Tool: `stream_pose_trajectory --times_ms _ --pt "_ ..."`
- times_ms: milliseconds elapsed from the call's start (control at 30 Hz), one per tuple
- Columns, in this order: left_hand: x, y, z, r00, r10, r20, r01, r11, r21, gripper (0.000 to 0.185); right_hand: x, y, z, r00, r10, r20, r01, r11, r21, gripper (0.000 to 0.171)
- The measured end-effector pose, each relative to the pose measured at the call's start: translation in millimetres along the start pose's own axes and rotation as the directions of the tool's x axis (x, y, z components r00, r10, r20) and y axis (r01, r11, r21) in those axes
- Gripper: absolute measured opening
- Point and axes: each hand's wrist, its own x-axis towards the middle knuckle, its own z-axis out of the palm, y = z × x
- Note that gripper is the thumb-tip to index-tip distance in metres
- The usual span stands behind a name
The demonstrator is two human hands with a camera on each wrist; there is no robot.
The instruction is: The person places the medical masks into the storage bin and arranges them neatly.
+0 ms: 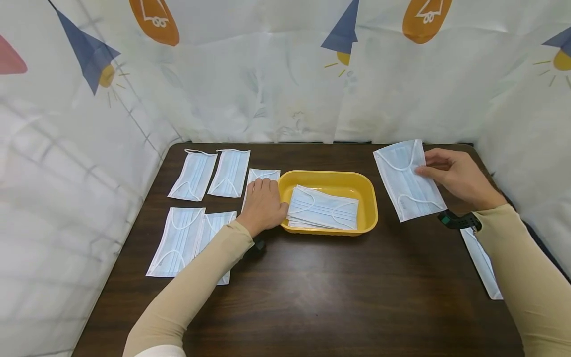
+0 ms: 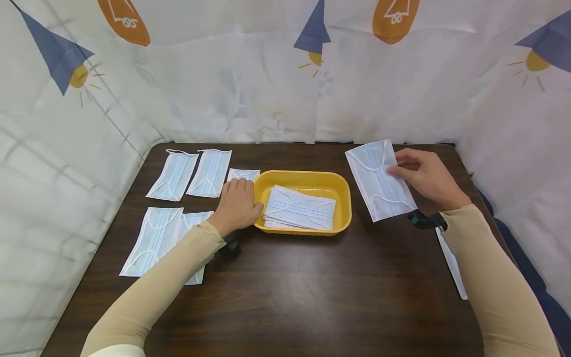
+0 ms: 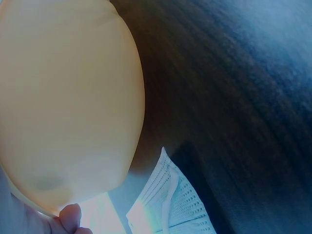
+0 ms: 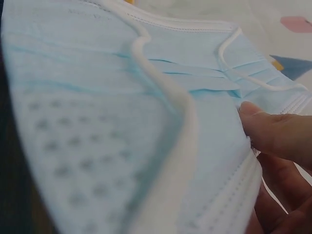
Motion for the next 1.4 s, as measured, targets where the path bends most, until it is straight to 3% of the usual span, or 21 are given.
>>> stream_pose_trajectory --times_ms 533,767,1133,1400 --pt "0.5 -0.7 2.5 1.0 -0.014 0.017 0.013 1.0 0.017 0.035 22.9 -34.2 25.7 0.994 -0.095 0.046 0.09 0.99 0.108 0.038" --pt "1.0 -1.0 2.9 0.999 -0.023 0.03 0.022 1.0 0.019 0.036 30.9 -53.4 40.0 0.989 -0.125 0.081 0.117 0.988 0.101 0.03" --pt "0.3 -1.1 2.0 0.999 -0.021 0.026 0.021 1.0 0.008 0.035 44.3 -73.8 64.8 0.968 -0.175 0.179 0.157 0.981 0.109 0.023" --pt "1.2 -0.5 1.0 1.0 -0.019 0.022 0.019 1.0 0.01 0.034 53.3 -81.6 79.3 0.937 -0.245 0.248 0.229 0.969 0.095 0.021"
